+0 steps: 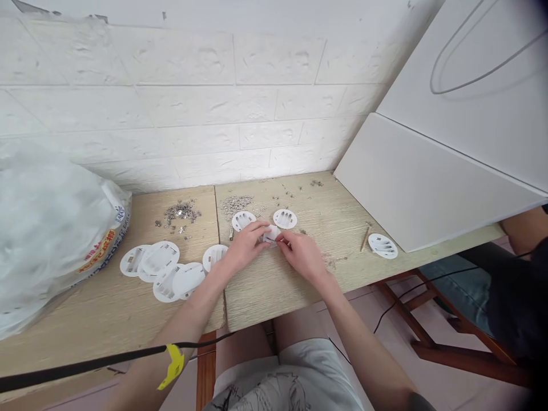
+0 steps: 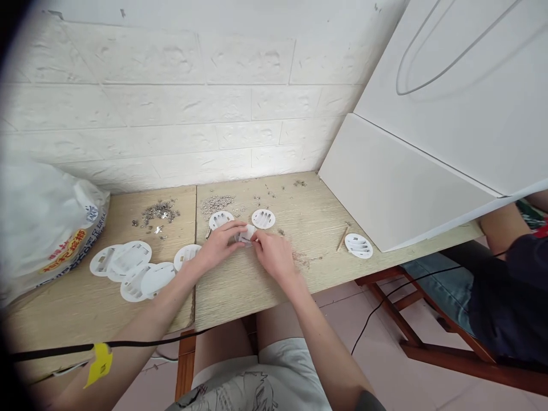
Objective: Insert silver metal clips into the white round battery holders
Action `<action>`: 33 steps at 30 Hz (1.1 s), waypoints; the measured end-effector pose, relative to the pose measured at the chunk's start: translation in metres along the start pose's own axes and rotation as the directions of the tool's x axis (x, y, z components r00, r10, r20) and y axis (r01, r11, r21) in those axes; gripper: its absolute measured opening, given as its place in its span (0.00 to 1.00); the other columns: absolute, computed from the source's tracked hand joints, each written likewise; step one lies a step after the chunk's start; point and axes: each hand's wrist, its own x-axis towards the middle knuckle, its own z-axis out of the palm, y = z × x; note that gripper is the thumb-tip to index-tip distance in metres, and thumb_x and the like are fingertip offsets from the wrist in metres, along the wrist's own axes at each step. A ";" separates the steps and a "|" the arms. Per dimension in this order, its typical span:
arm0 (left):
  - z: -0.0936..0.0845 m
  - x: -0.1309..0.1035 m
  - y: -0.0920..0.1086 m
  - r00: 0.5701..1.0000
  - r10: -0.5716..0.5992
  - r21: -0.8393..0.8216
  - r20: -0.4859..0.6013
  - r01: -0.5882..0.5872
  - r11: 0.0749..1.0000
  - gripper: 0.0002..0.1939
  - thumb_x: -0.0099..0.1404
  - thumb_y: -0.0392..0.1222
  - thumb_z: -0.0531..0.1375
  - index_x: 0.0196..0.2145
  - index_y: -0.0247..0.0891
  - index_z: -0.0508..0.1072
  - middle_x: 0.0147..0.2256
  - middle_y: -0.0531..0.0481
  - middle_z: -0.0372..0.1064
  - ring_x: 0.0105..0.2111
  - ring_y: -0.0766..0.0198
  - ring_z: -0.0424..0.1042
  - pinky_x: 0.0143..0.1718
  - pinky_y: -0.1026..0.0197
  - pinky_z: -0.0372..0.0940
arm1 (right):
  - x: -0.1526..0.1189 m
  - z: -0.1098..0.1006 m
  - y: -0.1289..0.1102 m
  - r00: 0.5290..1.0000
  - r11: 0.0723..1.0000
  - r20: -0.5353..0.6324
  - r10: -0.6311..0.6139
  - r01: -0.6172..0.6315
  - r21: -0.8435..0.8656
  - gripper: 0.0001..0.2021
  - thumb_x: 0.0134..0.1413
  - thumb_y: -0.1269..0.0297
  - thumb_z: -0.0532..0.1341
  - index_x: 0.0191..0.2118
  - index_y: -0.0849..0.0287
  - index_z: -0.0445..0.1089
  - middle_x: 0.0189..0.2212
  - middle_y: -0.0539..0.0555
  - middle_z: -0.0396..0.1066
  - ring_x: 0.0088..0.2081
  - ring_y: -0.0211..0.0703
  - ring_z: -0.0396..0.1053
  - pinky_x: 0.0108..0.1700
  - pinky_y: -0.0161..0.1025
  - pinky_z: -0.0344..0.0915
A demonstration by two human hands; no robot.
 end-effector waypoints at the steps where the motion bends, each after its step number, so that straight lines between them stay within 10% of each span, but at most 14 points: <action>1: 0.001 0.000 -0.001 1.000 -0.005 -0.007 0.013 0.005 1.000 0.14 0.60 0.36 0.59 0.45 0.38 0.71 0.52 0.44 0.66 0.53 0.57 0.65 0.55 0.50 0.60 | 0.002 0.000 0.000 1.000 1.000 0.016 -0.014 0.014 -0.006 0.09 0.56 0.67 0.53 0.35 0.54 0.70 0.28 0.52 0.73 0.28 0.42 0.67 0.27 0.35 0.50; 28: 0.004 0.001 -0.007 0.999 -0.005 -0.092 0.043 0.009 0.996 0.13 0.58 0.29 0.58 0.40 0.39 0.76 0.52 0.44 0.67 0.54 0.56 0.66 0.56 0.48 0.61 | -0.002 0.020 0.018 0.957 0.948 -0.030 -0.287 0.280 -0.149 0.14 0.58 0.68 0.49 0.27 0.60 0.68 0.21 0.51 0.67 0.22 0.35 0.58 0.25 0.36 0.41; 33: 0.005 0.001 -0.007 0.999 0.000 -0.074 0.034 0.002 0.997 0.13 0.58 0.29 0.59 0.40 0.37 0.76 0.52 0.43 0.68 0.53 0.56 0.66 0.56 0.49 0.62 | -0.007 0.023 0.021 0.879 0.864 -0.146 -0.455 0.395 -0.314 0.11 0.56 0.72 0.51 0.29 0.60 0.70 0.22 0.51 0.68 0.23 0.34 0.58 0.24 0.37 0.41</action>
